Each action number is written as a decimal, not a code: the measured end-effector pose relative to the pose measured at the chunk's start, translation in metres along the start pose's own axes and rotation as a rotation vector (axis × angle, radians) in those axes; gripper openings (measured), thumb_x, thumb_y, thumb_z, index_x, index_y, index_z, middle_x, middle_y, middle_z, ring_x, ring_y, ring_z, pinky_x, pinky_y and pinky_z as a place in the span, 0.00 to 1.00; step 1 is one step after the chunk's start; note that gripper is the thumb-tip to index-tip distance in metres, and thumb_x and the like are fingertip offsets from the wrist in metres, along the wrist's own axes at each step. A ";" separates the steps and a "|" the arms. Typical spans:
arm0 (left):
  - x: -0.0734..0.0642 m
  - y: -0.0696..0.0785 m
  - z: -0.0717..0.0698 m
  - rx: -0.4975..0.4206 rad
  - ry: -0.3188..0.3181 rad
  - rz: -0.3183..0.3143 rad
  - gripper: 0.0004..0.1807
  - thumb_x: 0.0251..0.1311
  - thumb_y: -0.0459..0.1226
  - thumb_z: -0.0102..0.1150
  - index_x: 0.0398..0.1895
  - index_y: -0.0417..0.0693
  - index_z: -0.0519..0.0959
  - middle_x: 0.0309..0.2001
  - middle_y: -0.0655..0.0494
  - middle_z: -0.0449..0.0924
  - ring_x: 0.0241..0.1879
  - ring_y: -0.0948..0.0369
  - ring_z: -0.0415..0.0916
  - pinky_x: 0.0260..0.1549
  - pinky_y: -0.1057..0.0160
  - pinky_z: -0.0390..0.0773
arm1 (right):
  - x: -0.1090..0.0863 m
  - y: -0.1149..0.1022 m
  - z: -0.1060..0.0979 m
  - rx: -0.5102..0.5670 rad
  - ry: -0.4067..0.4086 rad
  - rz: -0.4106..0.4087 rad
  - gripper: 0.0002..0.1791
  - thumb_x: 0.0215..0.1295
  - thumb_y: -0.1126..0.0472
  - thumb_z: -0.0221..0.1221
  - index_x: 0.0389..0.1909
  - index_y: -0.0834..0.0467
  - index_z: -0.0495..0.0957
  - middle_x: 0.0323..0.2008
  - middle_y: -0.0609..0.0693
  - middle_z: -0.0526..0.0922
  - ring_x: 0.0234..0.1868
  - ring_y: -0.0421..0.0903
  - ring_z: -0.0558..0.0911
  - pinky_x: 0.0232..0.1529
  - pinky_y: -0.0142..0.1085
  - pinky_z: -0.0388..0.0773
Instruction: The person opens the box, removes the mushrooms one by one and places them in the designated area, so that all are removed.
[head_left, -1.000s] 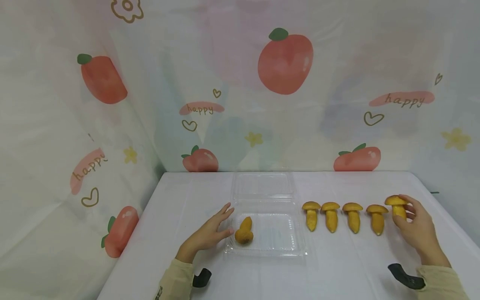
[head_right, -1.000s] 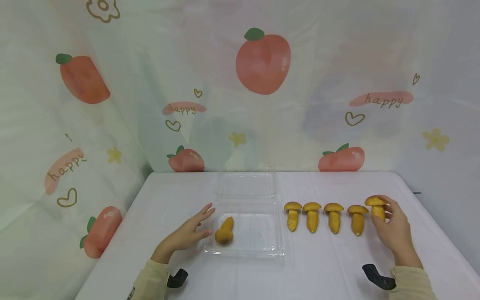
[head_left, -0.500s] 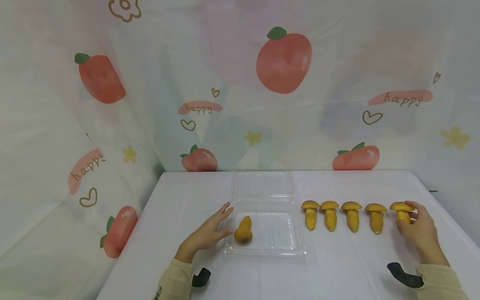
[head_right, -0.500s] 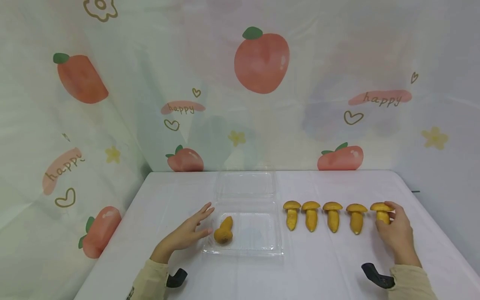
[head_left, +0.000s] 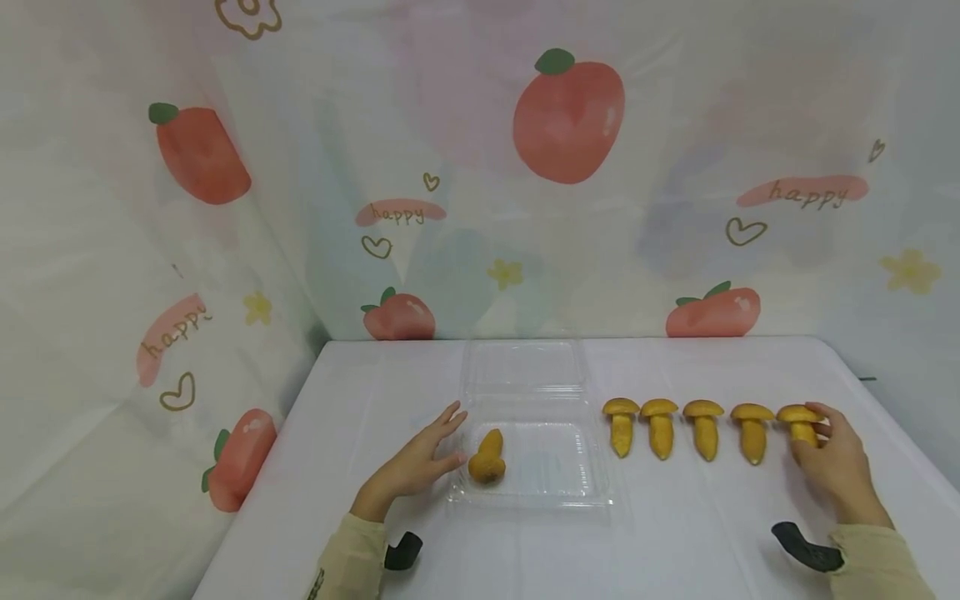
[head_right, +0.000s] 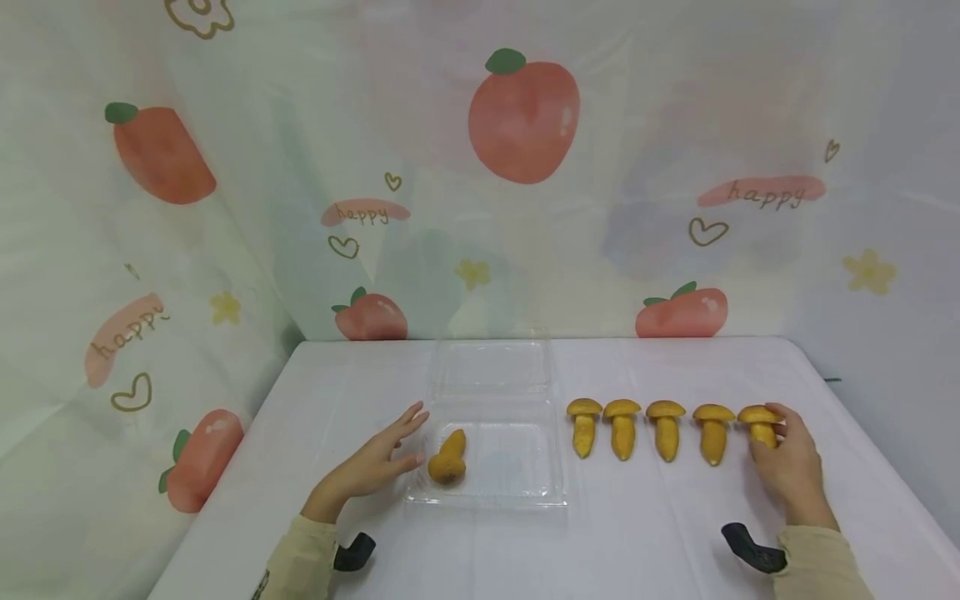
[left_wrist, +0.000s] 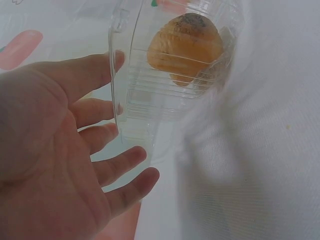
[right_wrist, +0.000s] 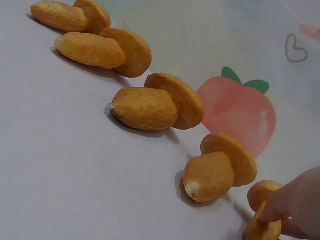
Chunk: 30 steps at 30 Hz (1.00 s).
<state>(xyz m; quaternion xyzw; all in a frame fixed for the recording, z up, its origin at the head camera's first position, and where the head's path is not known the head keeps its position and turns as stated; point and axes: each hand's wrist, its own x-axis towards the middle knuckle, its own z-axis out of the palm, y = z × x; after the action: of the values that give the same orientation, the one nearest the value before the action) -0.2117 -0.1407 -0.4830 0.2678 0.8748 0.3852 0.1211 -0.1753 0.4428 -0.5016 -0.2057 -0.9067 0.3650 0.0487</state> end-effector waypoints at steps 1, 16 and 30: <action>0.001 0.000 0.000 0.000 -0.003 -0.006 0.37 0.71 0.41 0.58 0.78 0.39 0.57 0.82 0.42 0.44 0.81 0.42 0.45 0.76 0.36 0.52 | 0.000 0.000 0.000 -0.001 0.005 0.001 0.40 0.67 0.70 0.48 0.77 0.70 0.43 0.66 0.84 0.57 0.60 0.77 0.65 0.51 0.60 0.74; 0.004 0.003 0.002 0.022 -0.019 -0.054 0.37 0.71 0.41 0.58 0.79 0.45 0.57 0.83 0.46 0.43 0.82 0.45 0.44 0.76 0.38 0.53 | -0.004 0.005 0.001 -0.013 0.010 0.016 0.39 0.68 0.69 0.48 0.77 0.71 0.43 0.65 0.84 0.57 0.60 0.77 0.64 0.57 0.67 0.69; 0.002 0.003 0.000 0.021 -0.011 -0.055 0.37 0.71 0.40 0.59 0.79 0.41 0.57 0.83 0.44 0.43 0.81 0.43 0.45 0.76 0.37 0.53 | 0.001 0.002 0.002 -0.009 -0.020 0.027 0.40 0.69 0.70 0.48 0.79 0.68 0.43 0.67 0.83 0.56 0.62 0.76 0.64 0.56 0.66 0.72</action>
<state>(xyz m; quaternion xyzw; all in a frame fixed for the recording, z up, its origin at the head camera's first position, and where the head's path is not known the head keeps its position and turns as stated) -0.2119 -0.1381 -0.4808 0.2472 0.8852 0.3709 0.1334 -0.1757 0.4433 -0.5043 -0.2144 -0.9059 0.3636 0.0339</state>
